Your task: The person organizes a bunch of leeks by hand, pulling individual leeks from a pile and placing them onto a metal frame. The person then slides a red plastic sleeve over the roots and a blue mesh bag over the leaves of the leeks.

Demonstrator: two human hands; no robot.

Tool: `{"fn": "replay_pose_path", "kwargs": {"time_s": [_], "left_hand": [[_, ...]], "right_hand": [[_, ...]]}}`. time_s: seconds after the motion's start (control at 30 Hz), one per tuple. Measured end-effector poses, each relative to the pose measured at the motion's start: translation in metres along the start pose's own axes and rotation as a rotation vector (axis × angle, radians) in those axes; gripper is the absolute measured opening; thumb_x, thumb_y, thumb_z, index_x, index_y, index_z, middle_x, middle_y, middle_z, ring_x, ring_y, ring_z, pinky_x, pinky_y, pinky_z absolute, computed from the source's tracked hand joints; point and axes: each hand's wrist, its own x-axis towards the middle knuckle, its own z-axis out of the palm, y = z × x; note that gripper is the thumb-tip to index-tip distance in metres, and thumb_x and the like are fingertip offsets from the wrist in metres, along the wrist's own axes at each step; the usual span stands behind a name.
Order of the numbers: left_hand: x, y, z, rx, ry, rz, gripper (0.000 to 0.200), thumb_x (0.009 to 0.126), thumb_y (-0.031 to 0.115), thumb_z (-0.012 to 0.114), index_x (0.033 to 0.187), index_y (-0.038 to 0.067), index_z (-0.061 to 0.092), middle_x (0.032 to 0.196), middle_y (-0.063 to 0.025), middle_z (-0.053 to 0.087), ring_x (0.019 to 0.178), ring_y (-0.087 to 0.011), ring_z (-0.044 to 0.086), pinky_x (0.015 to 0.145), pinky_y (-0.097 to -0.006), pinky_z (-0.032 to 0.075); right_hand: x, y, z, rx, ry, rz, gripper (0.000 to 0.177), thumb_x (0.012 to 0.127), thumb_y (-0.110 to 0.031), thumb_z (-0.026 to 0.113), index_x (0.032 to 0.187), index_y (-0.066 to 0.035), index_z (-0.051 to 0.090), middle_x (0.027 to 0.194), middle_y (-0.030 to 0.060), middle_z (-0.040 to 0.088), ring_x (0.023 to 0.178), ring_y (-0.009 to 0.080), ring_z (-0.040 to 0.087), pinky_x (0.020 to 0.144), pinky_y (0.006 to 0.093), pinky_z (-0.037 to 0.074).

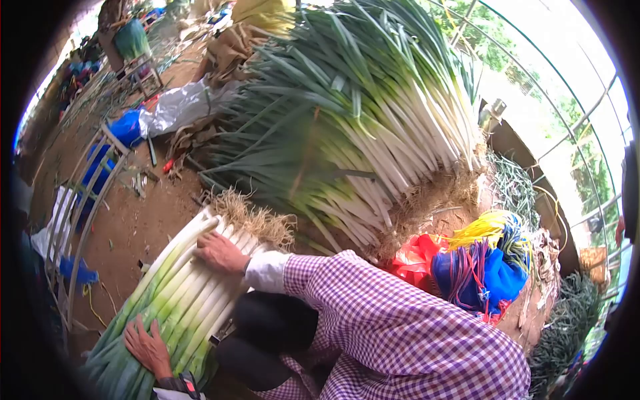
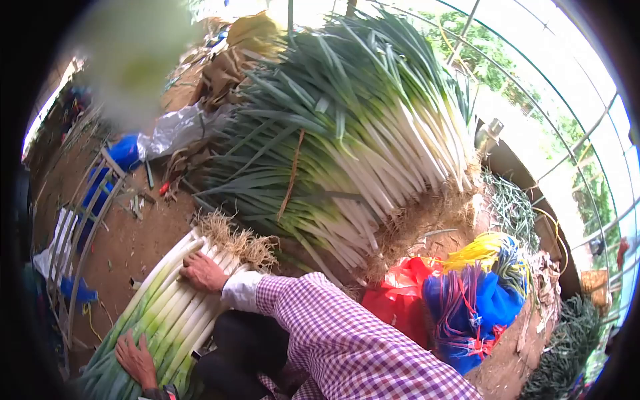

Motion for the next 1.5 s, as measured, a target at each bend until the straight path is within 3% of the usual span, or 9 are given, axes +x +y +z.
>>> {"fn": "replay_pose_path", "kwargs": {"time_s": [0.1, 0.33, 0.5, 0.67, 0.73, 0.87, 1.1, 1.37, 1.5], "left_hand": [[0.002, -0.002, 0.003, 0.01, -0.094, -0.033, 0.04, 0.1, 0.037, 0.063, 0.127, 0.008, 0.064, 0.116, -0.0123, 0.059, 0.114, -0.0314, 0.056, 0.101, -0.0423, 0.042], [0.004, -0.003, 0.0, -0.004, -0.149, -0.069, 0.042, 0.098, 0.041, 0.065, 0.125, 0.009, 0.066, 0.118, -0.0121, 0.06, 0.117, -0.0311, 0.055, 0.104, -0.0447, 0.04], [0.0, -0.008, 0.01, -0.028, -0.1, -0.042, 0.041, 0.098, 0.041, 0.066, 0.124, 0.008, 0.067, 0.116, -0.012, 0.06, 0.117, -0.0308, 0.055, 0.104, -0.0445, 0.04], [-0.002, -0.012, 0.019, -0.028, -0.083, -0.044, 0.041, 0.097, 0.04, 0.068, 0.123, 0.008, 0.067, 0.116, -0.0124, 0.059, 0.116, -0.0312, 0.055, 0.104, -0.0445, 0.04], [0.001, -0.014, 0.018, -0.031, -0.086, -0.046, 0.042, 0.097, 0.04, 0.068, 0.123, 0.008, 0.067, 0.116, -0.0126, 0.059, 0.116, -0.0313, 0.055, 0.105, -0.0446, 0.04], [0.0, -0.014, 0.019, -0.037, -0.098, -0.049, 0.042, 0.096, 0.039, 0.069, 0.124, 0.007, 0.066, 0.116, -0.013, 0.059, 0.117, -0.0316, 0.054, 0.106, -0.0449, 0.039], [-0.001, -0.013, 0.016, -0.04, -0.103, -0.057, 0.044, 0.093, 0.037, 0.072, 0.124, 0.007, 0.065, 0.117, -0.0139, 0.058, 0.118, -0.0324, 0.054, 0.108, -0.0454, 0.037], [-0.001, -0.013, 0.017, -0.083, -0.109, -0.069, 0.046, 0.09, 0.038, 0.073, 0.123, 0.006, 0.065, 0.116, -0.014, 0.058, 0.116, -0.0324, 0.054, 0.106, -0.0468, 0.038], [0.0, -0.011, 0.018, -0.12, -0.073, -0.076, 0.045, 0.09, 0.04, 0.074, 0.121, 0.007, 0.068, 0.116, -0.0144, 0.059, 0.117, -0.0327, 0.054, 0.107, -0.0475, 0.038]], "right_hand": [[0.003, 0.004, 0.002, -0.016, -0.244, 0.065, 0.021, 0.092, -0.021, 0.057, 0.101, -0.01, 0.073, 0.1, 0.0127, 0.06, 0.107, 0.0293, 0.058, 0.099, 0.0436, 0.043], [0.01, 0.009, -0.039, 0.134, -0.322, 0.059, 0.042, 0.085, -0.036, 0.078, 0.114, -0.007, 0.07, 0.108, 0.0151, 0.062, 0.105, 0.0333, 0.061, 0.092, 0.0476, 0.048], [-0.008, 0.07, -0.201, 0.057, -0.044, 0.21, 0.04, 0.082, -0.022, 0.081, 0.12, -0.011, 0.072, 0.119, 0.0136, 0.068, 0.112, 0.0352, 0.065, 0.095, 0.0452, 0.055], [-0.057, 0.178, -0.432, -0.632, 0.378, 0.357, 0.035, 0.079, -0.014, 0.081, 0.113, -0.008, 0.074, 0.105, 0.0181, 0.07, 0.094, 0.0356, 0.068, 0.083, 0.0456, 0.056], [-0.088, 0.214, -0.502, -1.02, 0.35, 0.649, 0.056, 0.083, -0.03, 0.083, 0.131, -0.007, 0.065, 0.126, 0.0178, 0.067, 0.106, 0.0363, 0.068, 0.089, 0.0442, 0.056], [-0.127, 0.222, -0.57, -1.129, 0.321, 0.899, 0.054, 0.086, -0.025, 0.08, 0.134, -0.01, 0.061, 0.127, 0.0193, 0.066, 0.115, 0.0387, 0.065, 0.098, 0.0491, 0.053], [-0.115, 0.221, -0.575, -0.915, 0.011, 1.134, 0.052, 0.085, -0.022, 0.076, 0.132, -0.008, 0.059, 0.126, 0.0217, 0.067, 0.117, 0.0408, 0.065, 0.099, 0.0499, 0.053], [-0.08, 0.196, -0.49, -0.404, 0.419, 0.798, 0.04, 0.088, -0.017, 0.07, 0.125, -0.003, 0.062, 0.104, 0.026, 0.071, 0.101, 0.0442, 0.068, 0.09, 0.0497, 0.052], [-0.048, 0.103, -0.444, 0.08, 0.365, 0.808, 0.042, 0.089, -0.023, 0.076, 0.122, 0.0, 0.063, 0.087, 0.0128, 0.068, 0.073, 0.0218, 0.067, 0.061, 0.0377, 0.054]]}}
